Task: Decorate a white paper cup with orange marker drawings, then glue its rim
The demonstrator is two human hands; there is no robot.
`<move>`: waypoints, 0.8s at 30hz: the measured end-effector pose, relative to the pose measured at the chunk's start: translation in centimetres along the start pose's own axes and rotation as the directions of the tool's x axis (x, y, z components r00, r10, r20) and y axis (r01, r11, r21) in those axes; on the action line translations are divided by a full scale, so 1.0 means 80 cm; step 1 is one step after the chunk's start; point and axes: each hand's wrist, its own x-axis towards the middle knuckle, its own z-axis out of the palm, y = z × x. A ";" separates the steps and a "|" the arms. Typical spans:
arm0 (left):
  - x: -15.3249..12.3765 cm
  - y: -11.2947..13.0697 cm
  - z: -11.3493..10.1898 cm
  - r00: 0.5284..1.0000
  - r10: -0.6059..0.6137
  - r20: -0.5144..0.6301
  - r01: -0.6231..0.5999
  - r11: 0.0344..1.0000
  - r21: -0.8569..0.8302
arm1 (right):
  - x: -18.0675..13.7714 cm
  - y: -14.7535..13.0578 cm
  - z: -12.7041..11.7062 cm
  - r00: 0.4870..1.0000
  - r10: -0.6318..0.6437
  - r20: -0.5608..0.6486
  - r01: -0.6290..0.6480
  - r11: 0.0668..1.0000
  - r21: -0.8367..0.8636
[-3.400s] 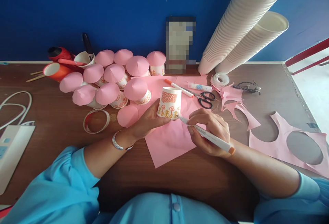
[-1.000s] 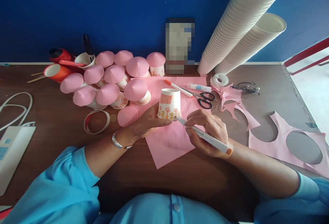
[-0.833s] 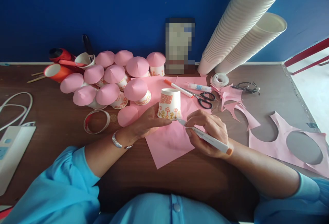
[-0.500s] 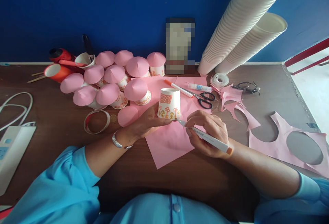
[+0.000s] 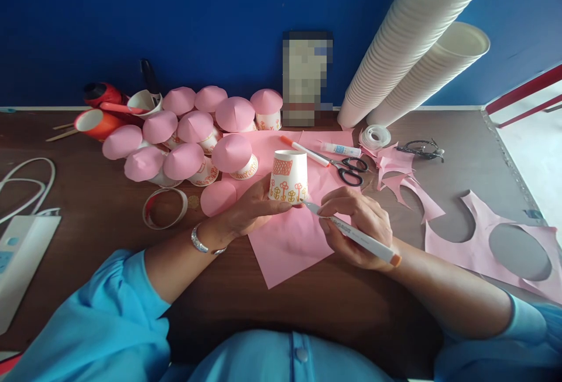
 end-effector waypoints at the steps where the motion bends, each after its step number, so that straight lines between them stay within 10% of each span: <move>1: 0.000 0.000 0.000 1.000 0.001 0.002 -0.001 1.000 -0.007 | 0.000 0.000 0.000 1.000 0.000 0.003 0.000 1.000 0.000; 24: -0.001 0.002 0.001 1.000 0.026 -0.012 -0.026 1.000 -0.016 | 0.000 -0.002 0.002 1.000 -0.001 0.020 0.001 1.000 -0.006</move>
